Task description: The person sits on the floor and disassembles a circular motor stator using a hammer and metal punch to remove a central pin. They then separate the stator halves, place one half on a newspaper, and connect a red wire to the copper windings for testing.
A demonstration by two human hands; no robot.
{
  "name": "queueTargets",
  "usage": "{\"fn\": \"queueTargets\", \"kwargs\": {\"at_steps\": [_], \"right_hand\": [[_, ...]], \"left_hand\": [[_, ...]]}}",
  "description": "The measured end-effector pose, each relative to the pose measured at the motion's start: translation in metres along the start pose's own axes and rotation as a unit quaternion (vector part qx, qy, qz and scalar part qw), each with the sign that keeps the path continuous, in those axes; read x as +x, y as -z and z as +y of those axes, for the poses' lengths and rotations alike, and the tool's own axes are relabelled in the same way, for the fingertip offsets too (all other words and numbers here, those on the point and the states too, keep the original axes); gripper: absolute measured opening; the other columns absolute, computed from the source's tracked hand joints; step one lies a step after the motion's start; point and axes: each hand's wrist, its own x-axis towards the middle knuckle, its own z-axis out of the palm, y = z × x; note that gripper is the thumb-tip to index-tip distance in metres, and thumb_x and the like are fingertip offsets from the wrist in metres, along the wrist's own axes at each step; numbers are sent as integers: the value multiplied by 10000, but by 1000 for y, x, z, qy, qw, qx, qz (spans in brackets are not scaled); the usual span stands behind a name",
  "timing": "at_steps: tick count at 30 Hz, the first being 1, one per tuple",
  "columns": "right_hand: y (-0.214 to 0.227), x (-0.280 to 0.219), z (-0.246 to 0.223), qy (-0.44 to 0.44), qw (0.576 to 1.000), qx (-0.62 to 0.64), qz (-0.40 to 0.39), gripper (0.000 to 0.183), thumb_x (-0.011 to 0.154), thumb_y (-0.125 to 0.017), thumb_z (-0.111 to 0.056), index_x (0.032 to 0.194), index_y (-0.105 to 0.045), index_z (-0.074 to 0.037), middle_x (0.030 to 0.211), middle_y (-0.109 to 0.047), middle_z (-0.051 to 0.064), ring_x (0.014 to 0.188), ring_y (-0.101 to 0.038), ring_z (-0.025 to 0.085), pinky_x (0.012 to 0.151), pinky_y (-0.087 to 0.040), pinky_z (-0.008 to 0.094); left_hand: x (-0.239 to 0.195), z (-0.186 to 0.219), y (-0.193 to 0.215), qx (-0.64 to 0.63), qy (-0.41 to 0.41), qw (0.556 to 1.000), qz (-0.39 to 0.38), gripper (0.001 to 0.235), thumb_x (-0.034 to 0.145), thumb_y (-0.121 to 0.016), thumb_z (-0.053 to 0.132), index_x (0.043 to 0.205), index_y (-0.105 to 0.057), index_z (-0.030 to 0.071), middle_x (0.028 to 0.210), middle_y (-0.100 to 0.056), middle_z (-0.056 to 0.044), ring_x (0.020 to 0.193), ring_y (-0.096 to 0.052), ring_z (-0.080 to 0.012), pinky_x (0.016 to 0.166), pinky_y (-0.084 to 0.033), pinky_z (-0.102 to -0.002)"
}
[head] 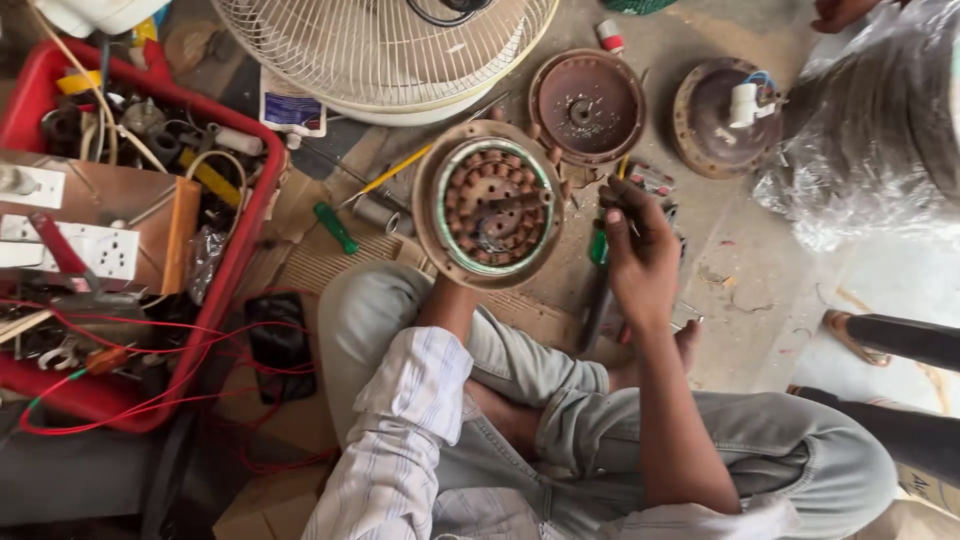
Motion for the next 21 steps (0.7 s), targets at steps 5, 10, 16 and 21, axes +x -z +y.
{"fn": "queueTargets", "kwargs": {"at_steps": [5, 10, 16, 21], "right_hand": [[-17, -11, -41, 61, 969, 190, -147, 453, 1021, -648, -105, 1429, -501, 29, 1387, -620, 93, 1290, -600, 137, 1117, -454, 290], [-29, -13, -13, 31, 989, 143, -26, 257, 1074, -667, -58, 1307, -651, 49, 1205, -750, 100, 1088, -683, 108, 970, -528, 245], [-35, -18, 0, -4, 984, 162, 78, 285, 945, -847, -52, 1103, -627, 36, 995, -708, 60, 889, -622, 86, 810, -505, 236], [-42, -17, -22, 27, 978, 201, 48, 360, 902, -827, -112, 1115, -551, -26, 1022, -668, 0, 934, -635, 60, 851, -541, 227]], "left_hand": [[9, -11, -10, 8, 42, 998, -44, 653, 1066, -607, 398, 1633, -327, 236, 1604, -451, -117, 1479, -447, -372, 1149, -484, -567], [13, -19, 3, 45, 60, 994, -84, 675, 1088, -605, 355, 1668, -297, 203, 1639, -426, -147, 1489, -442, -383, 1145, -497, -566], [19, -25, 33, 185, 50, 979, -73, 651, 1081, -571, 316, 1667, -297, 245, 1645, -393, -114, 1497, -422, -366, 1188, -457, -595], [22, -26, 36, -40, 113, 993, -22, 575, 1119, -493, 392, 1637, -297, 238, 1600, -411, -176, 1442, -460, -423, 1209, -435, -578]]}}
